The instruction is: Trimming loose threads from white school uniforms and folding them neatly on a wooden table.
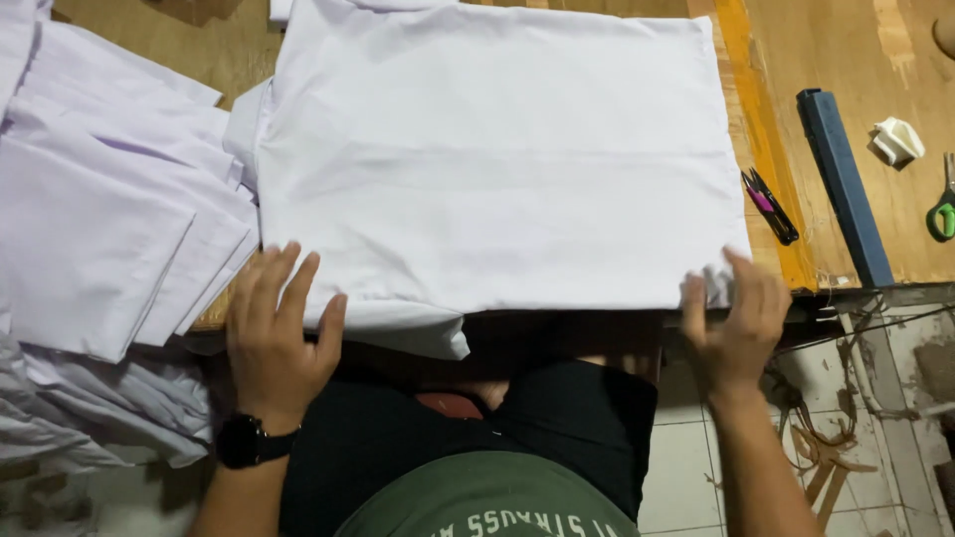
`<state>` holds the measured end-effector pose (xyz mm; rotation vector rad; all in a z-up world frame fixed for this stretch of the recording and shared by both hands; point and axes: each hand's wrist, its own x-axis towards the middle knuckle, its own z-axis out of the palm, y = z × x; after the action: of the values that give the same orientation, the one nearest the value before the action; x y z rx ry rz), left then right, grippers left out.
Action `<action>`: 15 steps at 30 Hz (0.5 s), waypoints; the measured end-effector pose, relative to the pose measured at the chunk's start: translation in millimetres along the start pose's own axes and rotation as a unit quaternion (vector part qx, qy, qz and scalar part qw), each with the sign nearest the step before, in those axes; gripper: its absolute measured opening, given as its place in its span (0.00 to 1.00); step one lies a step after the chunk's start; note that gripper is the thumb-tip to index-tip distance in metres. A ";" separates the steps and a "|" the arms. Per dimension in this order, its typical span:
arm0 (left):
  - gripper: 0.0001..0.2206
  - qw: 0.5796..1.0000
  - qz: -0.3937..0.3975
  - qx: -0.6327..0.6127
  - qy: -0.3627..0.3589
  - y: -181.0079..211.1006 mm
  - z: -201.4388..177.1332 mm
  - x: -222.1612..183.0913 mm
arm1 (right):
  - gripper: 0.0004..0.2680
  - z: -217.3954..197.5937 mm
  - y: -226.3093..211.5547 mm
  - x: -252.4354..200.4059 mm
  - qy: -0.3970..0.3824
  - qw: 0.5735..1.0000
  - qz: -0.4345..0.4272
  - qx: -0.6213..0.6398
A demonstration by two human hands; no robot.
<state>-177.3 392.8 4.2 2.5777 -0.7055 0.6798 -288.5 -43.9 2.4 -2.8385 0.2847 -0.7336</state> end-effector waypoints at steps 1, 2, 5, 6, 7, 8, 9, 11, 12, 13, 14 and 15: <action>0.17 0.996 -0.029 -0.015 0.086 7.2 -1.0 -15.5 | 0.11 3.3 -15.5 -17.4 0.056 0.997 -0.006 0.057; 0.12 0.983 -0.059 -0.030 0.172 14.5 -2.6 -30.9 | 0.01 6.0 -31.2 -34.7 0.112 0.987 -0.013 0.113; 0.23 0.900 -0.326 -0.228 0.178 50.8 13.7 -60.6 | 0.03 12.2 -99.0 -55.3 -0.080 0.942 0.111 0.306; 0.23 0.901 -0.325 -0.227 0.178 45.5 28.5 -69.4 | 0.03 17.1 -107.5 -57.8 -0.080 0.942 0.111 0.308; 0.24 0.826 -0.417 -0.346 0.154 41.3 43.1 -80.0 | 0.04 20.8 -115.8 -62.3 -0.072 0.921 0.157 0.349; 0.27 0.729 -0.497 -0.454 0.126 36.6 57.4 -90.6 | 0.05 24.5 -124.6 -66.6 -0.064 0.897 0.203 0.388; 0.27 0.729 -0.497 -0.453 0.128 35.5 52.8 -84.8 | 0.05 23.5 -116.3 -64.5 -0.065 0.897 0.201 0.389; 0.20 0.720 -0.515 -0.462 0.056 32.0 42.7 -72.3 | 0.07 21.3 -101.3 -59.0 0.085 0.953 0.157 0.244; 0.20 0.720 -0.515 -0.462 0.059 14.0 66.7 -94.6 | 0.07 27.0 -66.7 -57.8 0.085 0.953 0.154 0.245; 0.23 0.712 -0.506 -0.485 0.035 -3.2 91.6 -115.7 | 0.12 32.1 -31.2 -56.0 0.147 0.968 0.086 0.182; 0.28 0.704 -0.497 -0.507 0.010 -20.3 117.0 -136.6 | 0.17 37.3 4.6 -53.6 0.207 0.971 0.015 0.116; 0.28 0.704 -0.496 -0.508 0.011 -0.9 86.3 -92.9 | 0.17 20.9 10.4 -47.2 0.209 0.971 0.014 0.116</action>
<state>-217.1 387.0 -116.1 1.4814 0.3480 -0.0912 -320.1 -40.0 -39.5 -2.4363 0.2771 -1.2669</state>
